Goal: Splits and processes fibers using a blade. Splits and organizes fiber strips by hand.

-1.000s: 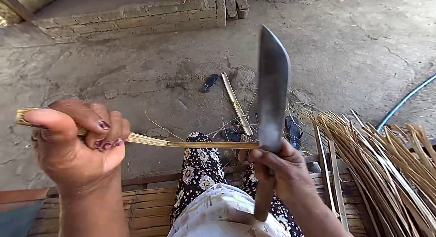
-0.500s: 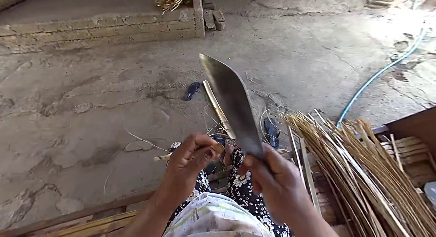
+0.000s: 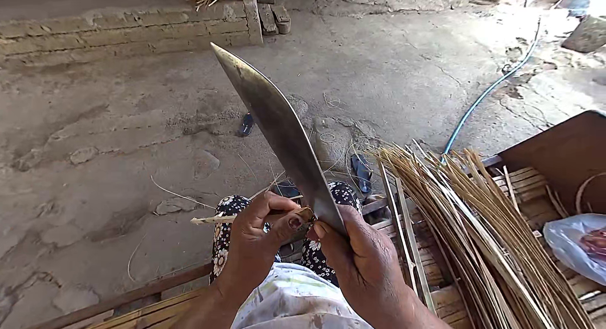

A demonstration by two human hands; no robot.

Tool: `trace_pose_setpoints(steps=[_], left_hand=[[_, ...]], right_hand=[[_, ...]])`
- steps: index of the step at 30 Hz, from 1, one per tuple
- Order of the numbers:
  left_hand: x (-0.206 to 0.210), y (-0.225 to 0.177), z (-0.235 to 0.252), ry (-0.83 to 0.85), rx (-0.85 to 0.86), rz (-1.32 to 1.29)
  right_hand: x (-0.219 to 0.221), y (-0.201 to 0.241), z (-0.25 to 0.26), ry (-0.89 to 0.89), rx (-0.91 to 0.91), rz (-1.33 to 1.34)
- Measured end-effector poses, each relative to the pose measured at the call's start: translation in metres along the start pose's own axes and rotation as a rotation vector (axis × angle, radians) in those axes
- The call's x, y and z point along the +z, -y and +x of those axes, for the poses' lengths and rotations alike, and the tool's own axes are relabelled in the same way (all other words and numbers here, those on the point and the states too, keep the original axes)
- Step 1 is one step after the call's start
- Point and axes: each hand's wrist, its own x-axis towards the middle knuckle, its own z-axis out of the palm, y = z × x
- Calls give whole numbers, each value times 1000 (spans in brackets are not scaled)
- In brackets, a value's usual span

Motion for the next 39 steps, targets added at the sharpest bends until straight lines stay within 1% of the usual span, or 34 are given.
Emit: trace_pose_setpoints(steps=[5,11,16,22,25,28,29,31,32,33,34,36,37,39], left_hand=[[2,-2,0,12,-16,-30],[4,-2,-1,21,-4,-25],[2,-2,-4,39,11,-37],[1,-3,-9,52,33,-62],[2,-3,-12,53,45,-59],[4,0,-16,53,40,-56],[5,1,-16,55,38,-52],[5,2,-16,66,30,-31],[5,3,-16,64,21,-27],[6,3,-16,57,13,-29],[5,4,-14,49,8,-28],[3,5,-11,53,-5,-34],[1,5,-9,56,-11,-42],[1,6,-1,35,-4,-61]], right_hand=[[2,-3,-1,-11,-8,-13],[-1,-7,0,55,-15,-41],[-5,-7,-1,147,22,26],[-3,-5,-5,170,21,47],[-2,-2,-4,179,54,28],[-3,3,-2,227,87,-84],[-2,3,-3,211,54,-177],[4,1,-5,93,-80,-413],[5,-1,-5,69,-118,-481],[3,0,-5,87,-118,-487],[-1,2,-2,138,-82,-434],[-9,8,6,289,49,-274],[-6,8,8,291,58,-279],[5,-1,12,186,-37,-405]])
